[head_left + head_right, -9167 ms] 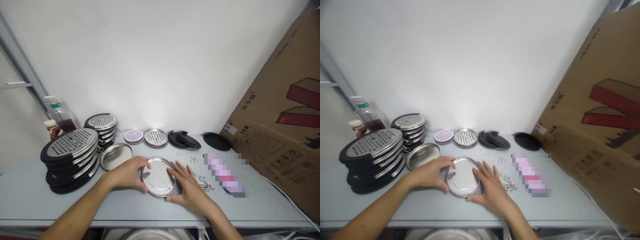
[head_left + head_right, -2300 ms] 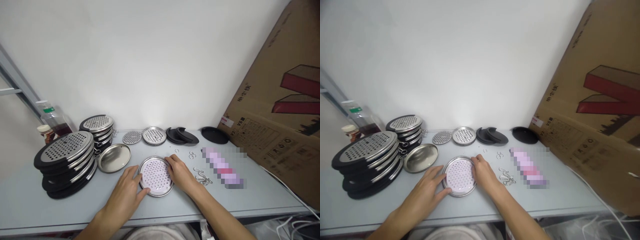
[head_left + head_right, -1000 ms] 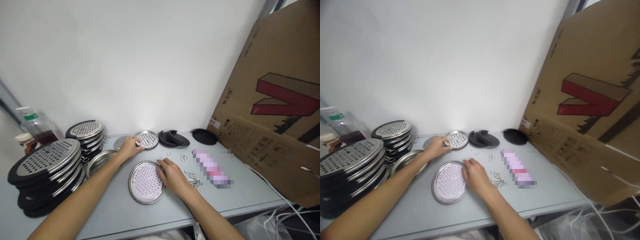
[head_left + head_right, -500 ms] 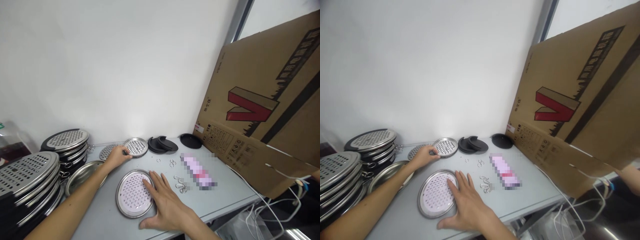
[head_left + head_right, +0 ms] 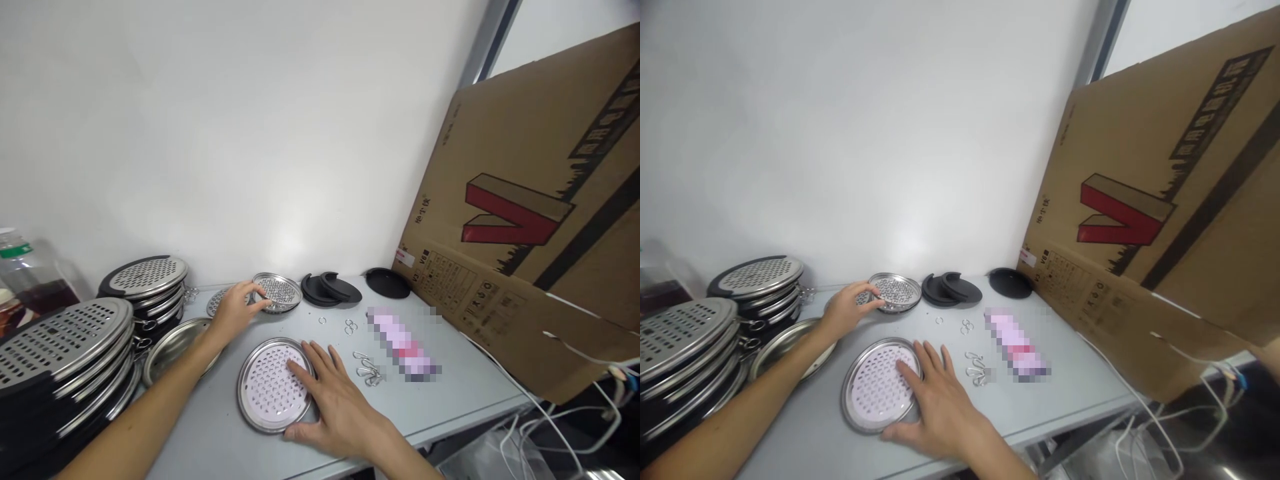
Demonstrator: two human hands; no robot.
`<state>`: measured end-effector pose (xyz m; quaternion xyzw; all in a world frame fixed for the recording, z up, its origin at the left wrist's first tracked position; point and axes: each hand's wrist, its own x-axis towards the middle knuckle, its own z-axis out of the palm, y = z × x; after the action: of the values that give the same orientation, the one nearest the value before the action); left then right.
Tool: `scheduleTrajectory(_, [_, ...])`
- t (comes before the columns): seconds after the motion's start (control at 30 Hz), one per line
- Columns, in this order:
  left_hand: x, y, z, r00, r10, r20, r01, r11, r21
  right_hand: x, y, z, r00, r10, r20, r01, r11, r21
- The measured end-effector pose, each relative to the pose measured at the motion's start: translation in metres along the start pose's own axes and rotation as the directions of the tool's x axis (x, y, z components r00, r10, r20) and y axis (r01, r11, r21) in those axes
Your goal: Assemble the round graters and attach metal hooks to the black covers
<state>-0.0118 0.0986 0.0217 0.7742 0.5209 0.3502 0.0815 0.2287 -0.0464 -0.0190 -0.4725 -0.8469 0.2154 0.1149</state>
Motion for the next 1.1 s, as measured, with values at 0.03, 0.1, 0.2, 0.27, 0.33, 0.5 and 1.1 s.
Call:
scheduleTrajectory(0.03, [-0.008, 0.005, -0.008, 1.000, 0.020, -0.002, -0.021, 1.000, -0.006, 0.000, 0.000, 0.000, 1.000, 0.001, -0.001, -0.001, 1.000, 0.001])
scheduleTrajectory(0.1, [-0.025, 0.015, -0.029, 0.999, 0.042, 0.004, -0.042, 0.999, -0.016, 0.001, 0.001, 0.000, 1.000, 0.003, -0.002, -0.003, 1.000, 0.003])
scheduleTrajectory(0.2, [-0.055, 0.027, -0.059, 0.997, -0.049, 0.051, 0.053, 0.996, -0.072, 0.003, 0.003, 0.001, 1.000, 0.001, -0.017, -0.001, 1.000, 0.008])
scheduleTrajectory(0.27, [-0.073, 0.031, -0.069, 0.994, -0.096, 0.055, 0.103, 0.983, -0.154, 0.004, 0.005, 0.003, 0.998, -0.006, -0.054, 0.006, 1.000, 0.009])
scheduleTrajectory(0.33, [-0.089, 0.033, -0.068, 0.990, -0.126, 0.059, 0.137, 0.955, -0.264, 0.005, 0.006, 0.007, 0.994, -0.017, -0.105, 0.017, 1.000, 0.006])
scheduleTrajectory(0.5, [-0.113, 0.025, -0.041, 0.946, -0.228, 0.229, 0.318, 0.778, -0.542, 0.004, 0.009, 0.015, 0.985, -0.021, -0.173, 0.023, 1.000, 0.014])
scheduleTrajectory(1.1, [-0.129, 0.002, -0.046, 0.821, -0.447, 0.354, 0.474, 0.881, 0.013, 0.004, 0.013, 0.016, 0.992, 0.012, -0.124, -0.008, 0.999, 0.031])
